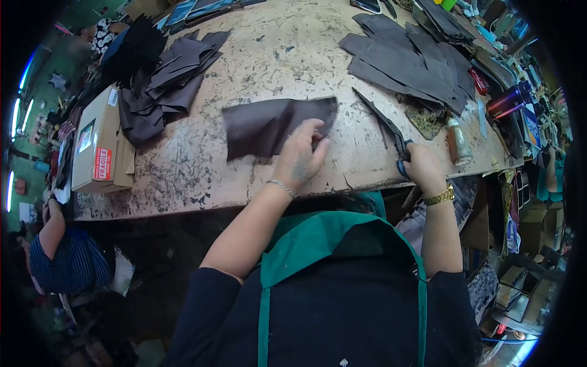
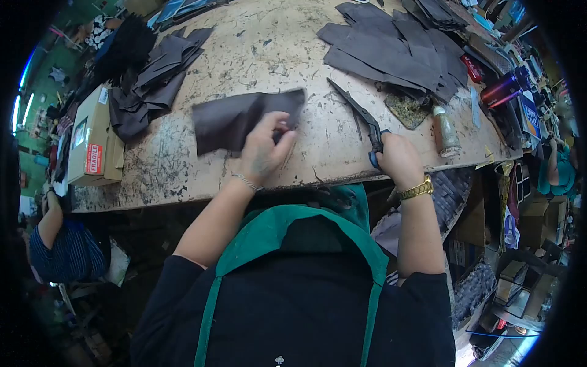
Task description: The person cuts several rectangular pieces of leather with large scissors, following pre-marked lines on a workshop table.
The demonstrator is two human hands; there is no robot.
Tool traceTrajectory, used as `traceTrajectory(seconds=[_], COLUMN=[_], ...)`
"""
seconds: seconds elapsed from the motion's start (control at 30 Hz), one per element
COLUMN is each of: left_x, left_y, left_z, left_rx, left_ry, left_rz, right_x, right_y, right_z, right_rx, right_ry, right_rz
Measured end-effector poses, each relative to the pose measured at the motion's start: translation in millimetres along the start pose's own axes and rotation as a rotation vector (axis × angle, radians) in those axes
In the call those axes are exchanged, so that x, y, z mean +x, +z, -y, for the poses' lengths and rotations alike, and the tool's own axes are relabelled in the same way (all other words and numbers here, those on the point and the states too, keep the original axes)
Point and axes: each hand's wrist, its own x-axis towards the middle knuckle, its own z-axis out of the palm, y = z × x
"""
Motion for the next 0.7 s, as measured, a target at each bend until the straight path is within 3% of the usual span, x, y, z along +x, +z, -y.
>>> traceTrajectory(seconds=[0.03,0.1,0.2,0.23,0.27,0.3,0.4,0.5,0.57,0.63,0.67,0.7], left_x=[-2,-3,14,22,26,29,26,0,-13,-14,-14,-7], left_y=[2,-4,-55,-74,-85,-90,-75,-42,-30,-23,-20,-16], left_z=[-3,-3,17,26,25,23,50,37,13,-5,-3,0], left_rx=[-0.005,-0.11,0.117,0.304,0.503,0.7,0.796,0.858,0.817,0.878,0.866,0.814], left_ry=[-0.044,0.072,0.282,0.345,0.281,0.215,0.058,-0.127,-0.263,-0.104,-0.117,0.081], left_rz=[0.089,0.104,0.258,0.355,0.444,0.527,0.632,0.483,0.378,0.288,0.291,0.287], right_x=[0,-1,-15,-24,-33,-40,-55,-70,-83,-99,-106,-112], right_y=[1,0,4,8,12,15,27,31,26,19,19,18], right_z=[-4,-14,-24,-24,-24,-20,4,8,2,-4,-4,-5], right_rx=[-0.022,-0.045,0.178,0.625,1.07,1.071,1.62,1.706,1.521,1.406,1.404,1.397], right_ry=[-0.039,-0.071,-0.041,0.005,0.055,0.057,-0.024,-0.004,-0.007,0.057,0.086,0.108], right_rz=[-0.035,-0.074,0.034,0.095,0.155,0.157,0.191,0.363,0.485,0.593,0.604,0.612])
